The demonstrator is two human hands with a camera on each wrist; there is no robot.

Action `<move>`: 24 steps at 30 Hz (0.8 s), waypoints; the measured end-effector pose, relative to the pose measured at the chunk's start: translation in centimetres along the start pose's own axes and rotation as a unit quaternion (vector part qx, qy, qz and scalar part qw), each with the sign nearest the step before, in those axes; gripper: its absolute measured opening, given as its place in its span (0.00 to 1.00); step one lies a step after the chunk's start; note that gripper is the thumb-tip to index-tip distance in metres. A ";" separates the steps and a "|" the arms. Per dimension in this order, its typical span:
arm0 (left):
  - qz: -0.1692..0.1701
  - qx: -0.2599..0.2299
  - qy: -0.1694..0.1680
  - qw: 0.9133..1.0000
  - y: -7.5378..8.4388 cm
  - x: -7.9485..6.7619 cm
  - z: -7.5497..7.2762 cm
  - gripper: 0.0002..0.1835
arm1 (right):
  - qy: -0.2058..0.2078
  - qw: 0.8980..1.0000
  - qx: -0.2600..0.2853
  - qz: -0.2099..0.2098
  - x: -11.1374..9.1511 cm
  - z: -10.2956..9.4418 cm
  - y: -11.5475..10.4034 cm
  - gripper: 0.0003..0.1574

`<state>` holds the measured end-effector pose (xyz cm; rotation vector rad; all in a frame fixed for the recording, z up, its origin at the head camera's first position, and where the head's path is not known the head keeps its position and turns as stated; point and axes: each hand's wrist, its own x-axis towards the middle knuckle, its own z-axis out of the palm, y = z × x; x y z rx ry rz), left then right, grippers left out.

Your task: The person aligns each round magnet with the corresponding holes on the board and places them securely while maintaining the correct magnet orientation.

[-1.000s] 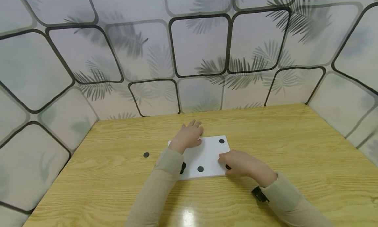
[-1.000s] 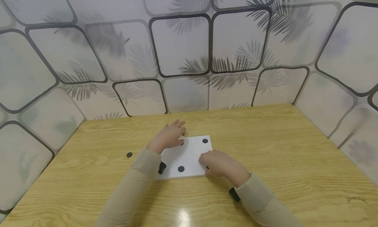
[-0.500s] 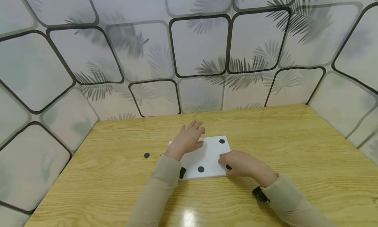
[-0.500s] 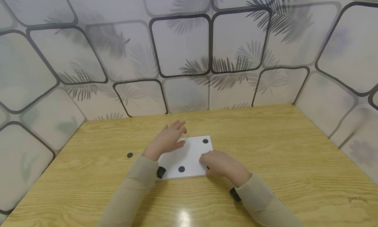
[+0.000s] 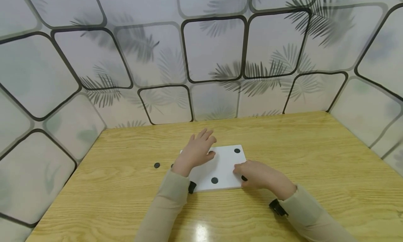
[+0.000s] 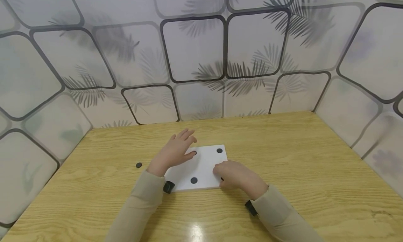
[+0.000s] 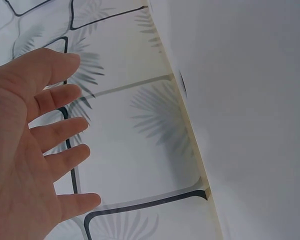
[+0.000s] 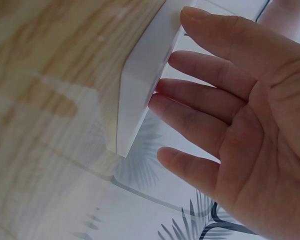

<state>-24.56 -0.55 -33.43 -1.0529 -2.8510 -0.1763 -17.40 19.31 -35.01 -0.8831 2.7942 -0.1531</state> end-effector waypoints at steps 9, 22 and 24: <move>0.000 -0.004 0.013 1.000 -0.1 -0.5 0.0 0.17 | 0.005 1.000 0.001 -0.009 0.0 0.1 0.1 0.19; 0.017 0.010 0.020 1.000 -0.2 -1.6 -0.2 0.16 | 0.003 1.000 0.001 -0.003 0.0 0.1 0.1 0.19; 0.019 0.012 0.019 1.000 -0.2 -1.7 -0.2 0.16 | 0.003 1.000 0.002 -0.001 0.0 0.1 0.1 0.18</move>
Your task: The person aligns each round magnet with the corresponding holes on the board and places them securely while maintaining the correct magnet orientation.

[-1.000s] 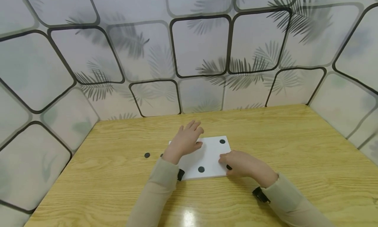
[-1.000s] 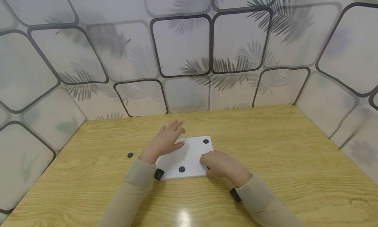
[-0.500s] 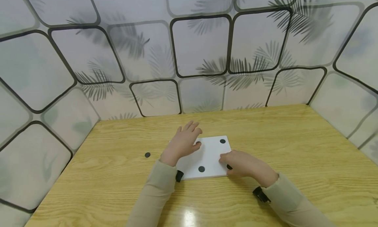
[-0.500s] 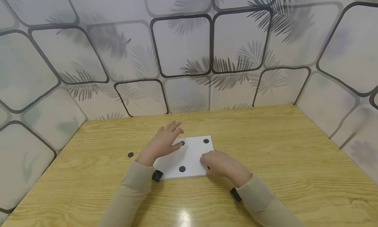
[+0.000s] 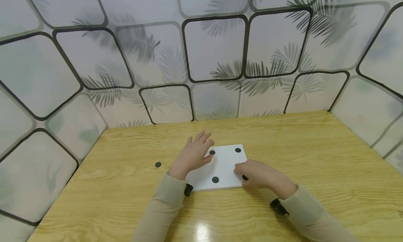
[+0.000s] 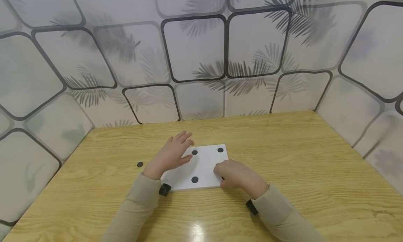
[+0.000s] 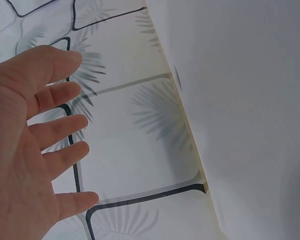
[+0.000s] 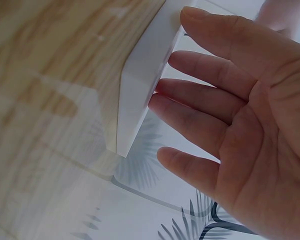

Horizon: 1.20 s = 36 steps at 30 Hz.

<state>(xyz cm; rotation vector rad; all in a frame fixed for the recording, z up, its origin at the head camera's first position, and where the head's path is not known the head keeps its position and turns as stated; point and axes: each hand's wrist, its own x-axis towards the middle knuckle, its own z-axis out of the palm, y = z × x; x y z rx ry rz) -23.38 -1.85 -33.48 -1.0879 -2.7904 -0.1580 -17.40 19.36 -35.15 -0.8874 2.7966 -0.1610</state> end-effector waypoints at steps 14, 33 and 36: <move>0.008 0.006 0.000 1.000 -0.4 -1.4 -0.3 0.16 | -0.002 1.000 -0.006 -0.001 0.1 0.0 0.0 0.18; -0.017 0.038 -0.003 0.999 -1.7 -4.2 -1.0 0.16 | -0.003 1.000 -0.009 -0.003 -0.1 -0.1 -0.1 0.21; -0.017 0.036 0.001 0.999 -1.8 -4.5 -1.0 0.16 | -0.004 1.000 -0.012 -0.004 -0.1 0.0 -0.1 0.21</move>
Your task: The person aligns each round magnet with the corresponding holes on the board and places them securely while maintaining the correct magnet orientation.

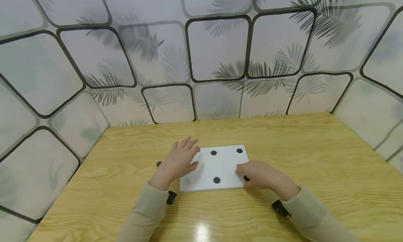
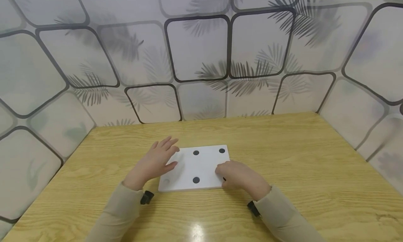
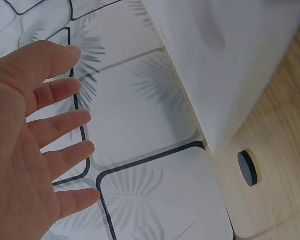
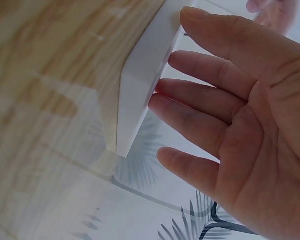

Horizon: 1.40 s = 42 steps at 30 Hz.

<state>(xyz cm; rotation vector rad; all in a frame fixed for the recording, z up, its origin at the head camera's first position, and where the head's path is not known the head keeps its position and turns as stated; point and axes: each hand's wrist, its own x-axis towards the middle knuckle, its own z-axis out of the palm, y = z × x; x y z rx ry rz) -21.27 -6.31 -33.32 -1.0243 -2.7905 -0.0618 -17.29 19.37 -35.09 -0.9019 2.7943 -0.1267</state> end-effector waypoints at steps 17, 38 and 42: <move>-0.015 -0.016 0.014 1.000 -2.1 -2.7 0.1 0.15 | 0.006 1.000 -0.003 -0.011 0.0 0.0 0.0 0.18; -0.047 -0.027 0.017 0.998 -4.2 -3.7 0.4 0.17 | 0.030 0.999 0.001 -0.026 -0.1 0.0 0.1 0.13; -0.053 -0.028 0.015 0.998 -4.7 -3.9 0.5 0.16 | 0.027 0.999 0.001 -0.024 0.0 0.0 0.1 0.14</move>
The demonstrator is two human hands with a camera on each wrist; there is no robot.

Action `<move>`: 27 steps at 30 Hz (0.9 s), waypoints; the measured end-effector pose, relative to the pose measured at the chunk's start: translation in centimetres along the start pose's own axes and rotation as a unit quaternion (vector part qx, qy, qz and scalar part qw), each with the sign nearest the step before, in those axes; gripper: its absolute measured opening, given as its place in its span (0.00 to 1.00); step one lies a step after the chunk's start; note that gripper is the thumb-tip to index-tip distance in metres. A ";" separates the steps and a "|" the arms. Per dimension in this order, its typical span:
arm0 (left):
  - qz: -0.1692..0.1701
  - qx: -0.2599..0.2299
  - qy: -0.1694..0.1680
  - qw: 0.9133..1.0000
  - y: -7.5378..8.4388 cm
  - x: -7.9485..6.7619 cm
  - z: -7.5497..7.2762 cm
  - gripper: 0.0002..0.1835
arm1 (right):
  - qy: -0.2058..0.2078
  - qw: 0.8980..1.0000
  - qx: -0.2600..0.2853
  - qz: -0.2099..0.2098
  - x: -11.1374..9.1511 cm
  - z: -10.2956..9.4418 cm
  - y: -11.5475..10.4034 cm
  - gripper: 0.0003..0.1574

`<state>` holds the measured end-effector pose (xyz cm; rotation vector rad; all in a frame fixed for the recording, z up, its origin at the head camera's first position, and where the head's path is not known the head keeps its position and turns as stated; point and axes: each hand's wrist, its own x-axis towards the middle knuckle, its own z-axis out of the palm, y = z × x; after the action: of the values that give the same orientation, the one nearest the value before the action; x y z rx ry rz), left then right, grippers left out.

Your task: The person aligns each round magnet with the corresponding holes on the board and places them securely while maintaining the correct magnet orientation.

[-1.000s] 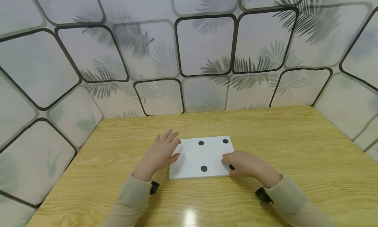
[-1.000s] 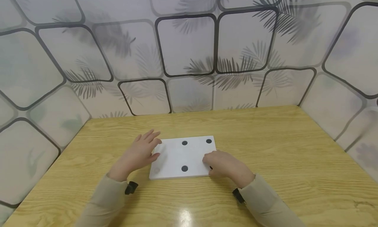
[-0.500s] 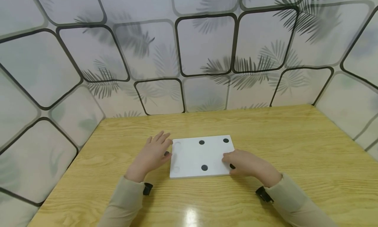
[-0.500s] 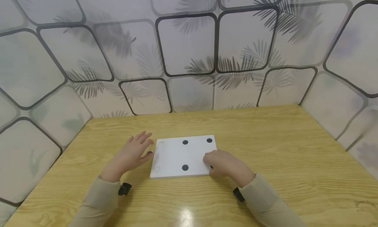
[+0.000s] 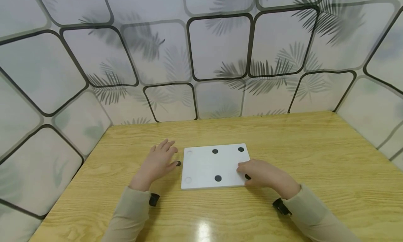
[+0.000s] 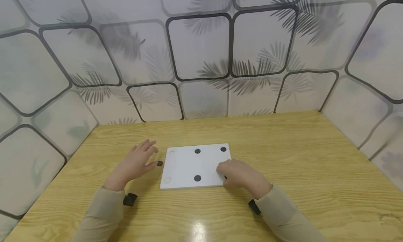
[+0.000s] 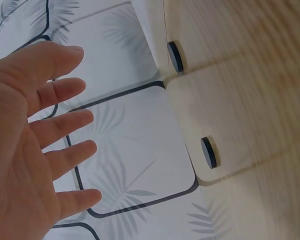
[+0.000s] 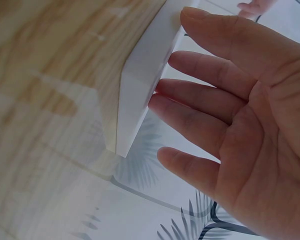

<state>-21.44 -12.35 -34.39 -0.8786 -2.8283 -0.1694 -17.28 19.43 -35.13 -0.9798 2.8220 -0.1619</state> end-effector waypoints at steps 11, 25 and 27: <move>-0.022 -0.003 -0.011 1.000 -1.1 -0.1 0.2 0.16 | -0.014 1.000 0.004 0.013 0.0 -0.2 -0.2 0.16; -0.058 -0.001 -0.040 0.998 -2.0 -0.4 0.1 0.16 | -0.004 1.000 -0.001 0.000 0.0 -0.2 -0.1 0.15; -0.060 -0.002 -0.047 0.997 -2.1 -0.5 0.1 0.16 | -0.002 1.000 0.001 -0.005 0.1 -0.2 -0.1 0.13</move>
<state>-22.27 -14.31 -34.69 -0.7350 -2.9715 -0.1544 -17.30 19.33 -34.95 -0.9939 2.8123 -0.1644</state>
